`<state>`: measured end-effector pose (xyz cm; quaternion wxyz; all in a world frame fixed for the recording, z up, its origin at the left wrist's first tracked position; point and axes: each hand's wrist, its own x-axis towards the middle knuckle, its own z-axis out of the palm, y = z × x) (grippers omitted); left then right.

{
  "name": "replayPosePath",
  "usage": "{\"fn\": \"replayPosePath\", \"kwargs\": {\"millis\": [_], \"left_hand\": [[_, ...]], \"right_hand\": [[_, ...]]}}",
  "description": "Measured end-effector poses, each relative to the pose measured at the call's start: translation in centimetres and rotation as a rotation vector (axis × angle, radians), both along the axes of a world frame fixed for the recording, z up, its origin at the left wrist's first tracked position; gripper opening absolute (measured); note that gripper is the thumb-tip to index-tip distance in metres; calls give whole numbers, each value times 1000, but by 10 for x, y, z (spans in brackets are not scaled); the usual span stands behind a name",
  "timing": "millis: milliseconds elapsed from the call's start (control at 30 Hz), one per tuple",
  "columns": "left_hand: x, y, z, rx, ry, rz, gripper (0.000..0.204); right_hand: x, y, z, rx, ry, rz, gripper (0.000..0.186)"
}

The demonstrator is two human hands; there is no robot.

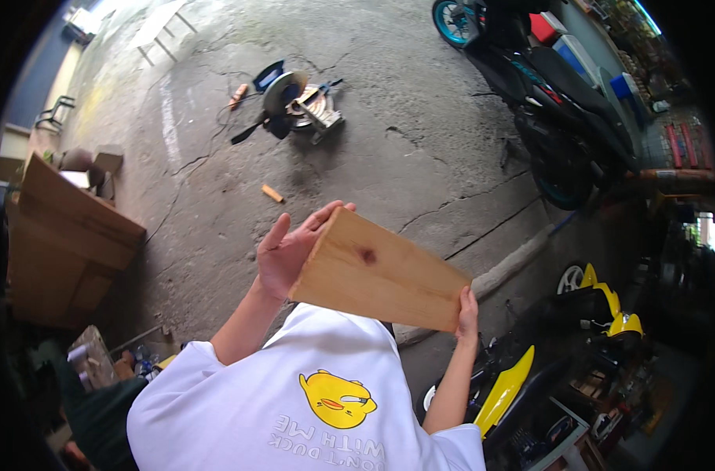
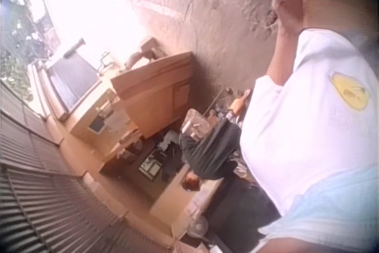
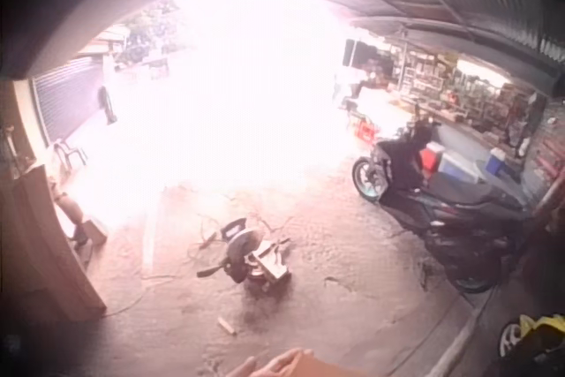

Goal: The person picks up a wooden plank and uses a miter saw to cut it into smaller pieces. They then inspect the cut pieces and place them on a table with other materials.

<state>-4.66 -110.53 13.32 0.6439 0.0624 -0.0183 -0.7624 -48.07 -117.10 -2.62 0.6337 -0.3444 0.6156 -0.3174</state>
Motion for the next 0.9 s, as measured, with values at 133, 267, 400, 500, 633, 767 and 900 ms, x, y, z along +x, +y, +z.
{"fn": "replayPosePath", "kwargs": {"millis": [133,267,400,500,633,767,900], "left_hand": [[5,-91,15,-122,-141,-149,88],[41,-165,2,-211,-584,-248,82],[97,-238,-49,84,-1145,-352,57],[120,-280,-117,370,-1228,-241,43],[145,-309,-146,661,-1196,-35,45],[166,-329,-145,910,-1164,123,52],[173,-335,-139,1075,-1056,239,59]], "right_hand": [[5,-38,5,105,-62,-169,61],[26,-90,17,57,-47,-307,60],[60,-178,49,-62,49,-325,50],[89,-264,47,-141,1,-94,43],[152,-377,61,-138,-84,180,37],[209,-484,45,-105,-101,430,38],[279,-562,60,-70,-35,670,37]]}}
